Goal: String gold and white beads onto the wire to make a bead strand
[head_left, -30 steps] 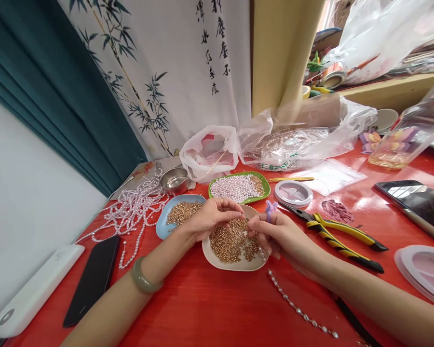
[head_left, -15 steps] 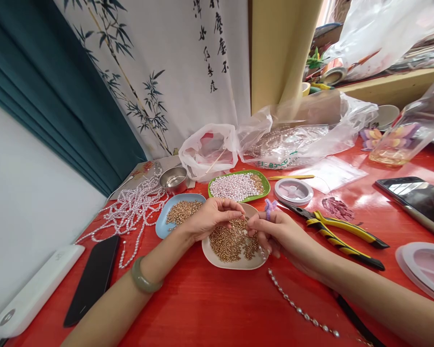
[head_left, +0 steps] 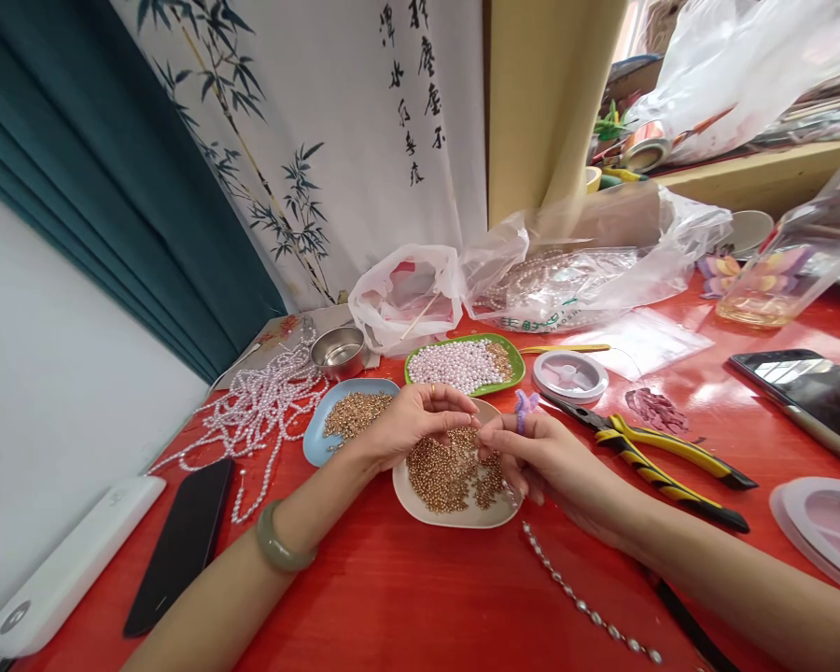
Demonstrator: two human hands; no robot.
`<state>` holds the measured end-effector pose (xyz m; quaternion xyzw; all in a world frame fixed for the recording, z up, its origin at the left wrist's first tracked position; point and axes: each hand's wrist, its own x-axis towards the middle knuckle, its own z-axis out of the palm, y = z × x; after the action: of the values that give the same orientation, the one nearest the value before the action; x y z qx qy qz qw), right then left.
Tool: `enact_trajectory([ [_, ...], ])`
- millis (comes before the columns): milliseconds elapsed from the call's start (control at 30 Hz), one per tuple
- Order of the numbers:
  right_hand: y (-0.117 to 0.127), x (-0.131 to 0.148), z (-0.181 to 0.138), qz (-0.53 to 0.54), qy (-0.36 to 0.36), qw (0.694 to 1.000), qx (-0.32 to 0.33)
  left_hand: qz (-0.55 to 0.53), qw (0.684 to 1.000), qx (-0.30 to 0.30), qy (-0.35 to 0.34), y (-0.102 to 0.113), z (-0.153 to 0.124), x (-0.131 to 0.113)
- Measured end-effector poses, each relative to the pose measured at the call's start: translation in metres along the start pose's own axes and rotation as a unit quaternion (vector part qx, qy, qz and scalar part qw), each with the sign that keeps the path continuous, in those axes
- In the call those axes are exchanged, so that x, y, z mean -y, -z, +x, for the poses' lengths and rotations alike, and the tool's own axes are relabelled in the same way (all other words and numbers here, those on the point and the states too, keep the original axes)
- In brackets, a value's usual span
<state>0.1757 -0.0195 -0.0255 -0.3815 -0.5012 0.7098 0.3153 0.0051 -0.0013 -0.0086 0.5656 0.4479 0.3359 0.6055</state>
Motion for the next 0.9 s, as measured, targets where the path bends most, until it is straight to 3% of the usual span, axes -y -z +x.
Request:
enact_trajectory([
  [900, 0.0003, -0.0015, 0.0009, 0.005, -0.003, 1.0, 0.007, -0.009, 0.999, 0.04, -0.017, 0.0024, 0.0001, 0.0018],
])
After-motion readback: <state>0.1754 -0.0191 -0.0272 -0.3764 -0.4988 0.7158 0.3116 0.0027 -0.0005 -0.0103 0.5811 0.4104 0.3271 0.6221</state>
